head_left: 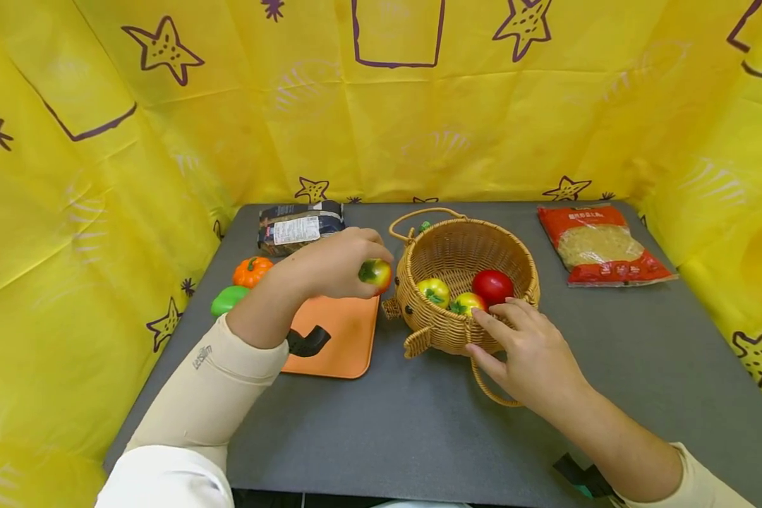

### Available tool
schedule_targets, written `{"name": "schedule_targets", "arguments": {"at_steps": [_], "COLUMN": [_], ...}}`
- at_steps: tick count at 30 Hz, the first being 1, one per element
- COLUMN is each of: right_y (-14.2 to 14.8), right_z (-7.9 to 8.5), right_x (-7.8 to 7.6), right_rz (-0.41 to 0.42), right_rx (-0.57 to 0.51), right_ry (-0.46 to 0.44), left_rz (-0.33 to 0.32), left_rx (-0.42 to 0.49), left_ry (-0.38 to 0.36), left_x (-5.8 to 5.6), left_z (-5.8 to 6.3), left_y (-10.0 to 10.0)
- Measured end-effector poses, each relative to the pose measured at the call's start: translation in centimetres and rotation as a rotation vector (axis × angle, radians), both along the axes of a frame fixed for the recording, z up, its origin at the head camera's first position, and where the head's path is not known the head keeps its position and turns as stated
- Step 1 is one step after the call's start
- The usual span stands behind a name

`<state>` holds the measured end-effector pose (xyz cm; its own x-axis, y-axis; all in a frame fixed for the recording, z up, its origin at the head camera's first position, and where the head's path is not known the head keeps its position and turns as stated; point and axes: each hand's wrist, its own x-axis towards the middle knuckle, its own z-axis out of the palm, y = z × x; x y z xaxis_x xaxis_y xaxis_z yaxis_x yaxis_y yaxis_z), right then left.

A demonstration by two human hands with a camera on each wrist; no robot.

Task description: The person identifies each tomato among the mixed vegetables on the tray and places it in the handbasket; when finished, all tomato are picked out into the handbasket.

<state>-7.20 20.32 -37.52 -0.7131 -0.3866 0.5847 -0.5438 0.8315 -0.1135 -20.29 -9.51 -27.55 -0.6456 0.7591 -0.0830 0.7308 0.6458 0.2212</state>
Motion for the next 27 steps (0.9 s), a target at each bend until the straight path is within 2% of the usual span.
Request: {"name": "schedule_targets", "arguments": {"at_steps": [5, 10, 14, 17, 23, 27], "right_y": [0.0, 0.0, 0.0, 0.0, 0.0, 0.0], "right_z": [0.0, -0.1, -0.2, -0.2, -0.1, -0.1], "right_x": [-0.1, -0.1, -0.2, -0.2, -0.2, -0.1], "right_rz": [0.0, -0.001, 0.002, 0.007, -0.001, -0.005], "right_rx": [0.002, 0.008, 0.005, -0.001, 0.001, -0.001], "right_ry": [0.008, -0.001, 0.001, 0.007, 0.006, 0.004], "left_rz": [-0.047, -0.064, -0.074, -0.086, -0.124, -0.118], "left_rx": [-0.004, -0.012, -0.025, -0.034, -0.064, -0.111], "left_ry": [0.03, 0.031, 0.018, 0.009, 0.024, -0.009], "left_x": [-0.4, -0.7, -1.2, -1.7, -3.1, -3.7], "left_z": [1.4, 2.5, 2.6, 2.0, -0.1, -1.4], "left_y": [2.2, 4.3, 6.0, 7.3, 9.8, 11.3]}}
